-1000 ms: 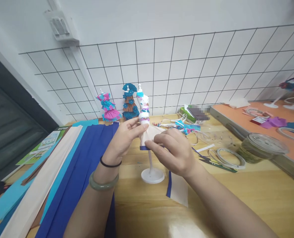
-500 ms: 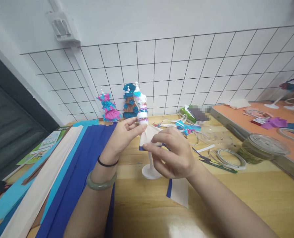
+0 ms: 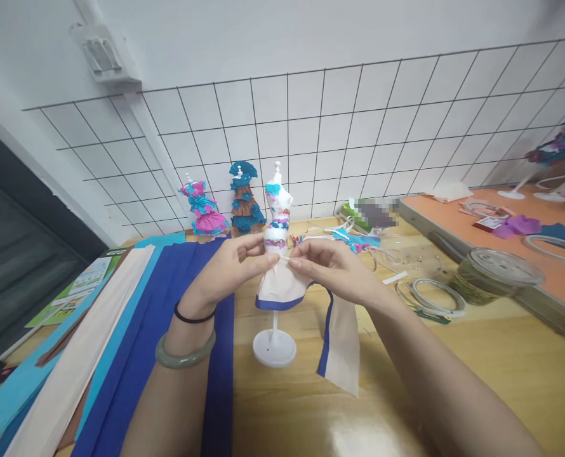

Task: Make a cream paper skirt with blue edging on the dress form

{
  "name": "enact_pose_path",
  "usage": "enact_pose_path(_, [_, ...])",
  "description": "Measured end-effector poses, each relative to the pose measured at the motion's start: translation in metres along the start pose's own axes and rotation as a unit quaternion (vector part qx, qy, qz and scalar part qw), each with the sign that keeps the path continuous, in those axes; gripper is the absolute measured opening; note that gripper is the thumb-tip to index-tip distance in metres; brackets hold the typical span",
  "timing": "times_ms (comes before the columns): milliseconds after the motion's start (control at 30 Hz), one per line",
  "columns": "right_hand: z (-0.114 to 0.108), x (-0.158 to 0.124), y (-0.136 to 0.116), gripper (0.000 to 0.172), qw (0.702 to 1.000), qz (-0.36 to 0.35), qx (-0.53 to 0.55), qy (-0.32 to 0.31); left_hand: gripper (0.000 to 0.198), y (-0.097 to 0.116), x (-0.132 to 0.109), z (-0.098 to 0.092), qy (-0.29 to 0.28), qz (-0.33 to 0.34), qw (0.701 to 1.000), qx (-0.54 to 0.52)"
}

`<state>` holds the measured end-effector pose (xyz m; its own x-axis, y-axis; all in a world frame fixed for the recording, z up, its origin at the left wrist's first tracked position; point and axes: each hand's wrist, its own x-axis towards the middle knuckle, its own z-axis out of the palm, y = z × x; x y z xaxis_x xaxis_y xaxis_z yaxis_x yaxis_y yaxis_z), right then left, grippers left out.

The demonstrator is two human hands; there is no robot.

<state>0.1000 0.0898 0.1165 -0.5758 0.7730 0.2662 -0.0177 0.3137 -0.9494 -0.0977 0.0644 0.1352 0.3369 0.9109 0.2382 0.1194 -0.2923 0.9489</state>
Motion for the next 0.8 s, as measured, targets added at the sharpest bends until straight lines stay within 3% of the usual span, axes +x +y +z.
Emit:
enact_pose_path(333, [0.003, -0.006, -0.007, 0.021, 0.996, -0.052, -0.073, 0.019, 0.059, 0.000, -0.001, 0.002, -0.003, -0.014, 0.999, -0.038])
enact_pose_path(500, [0.001, -0.008, -0.008, 0.029, 0.994, -0.052, -0.095, 0.020, 0.049, 0.001, 0.000, 0.003, 0.006, 0.013, 0.999, -0.044])
enact_pose_path(667, [0.005, -0.011, -0.013, 0.027, 0.971, -0.108, -0.192, 0.087, 0.054, 0.000, 0.002, 0.004, 0.057, 0.032, 0.997, -0.050])
enact_pose_path(800, [0.006, -0.014, -0.016, 0.022, 0.955, -0.169, -0.229, 0.087, 0.055, -0.002, 0.002, 0.003, 0.066, 0.037, 0.996, -0.056])
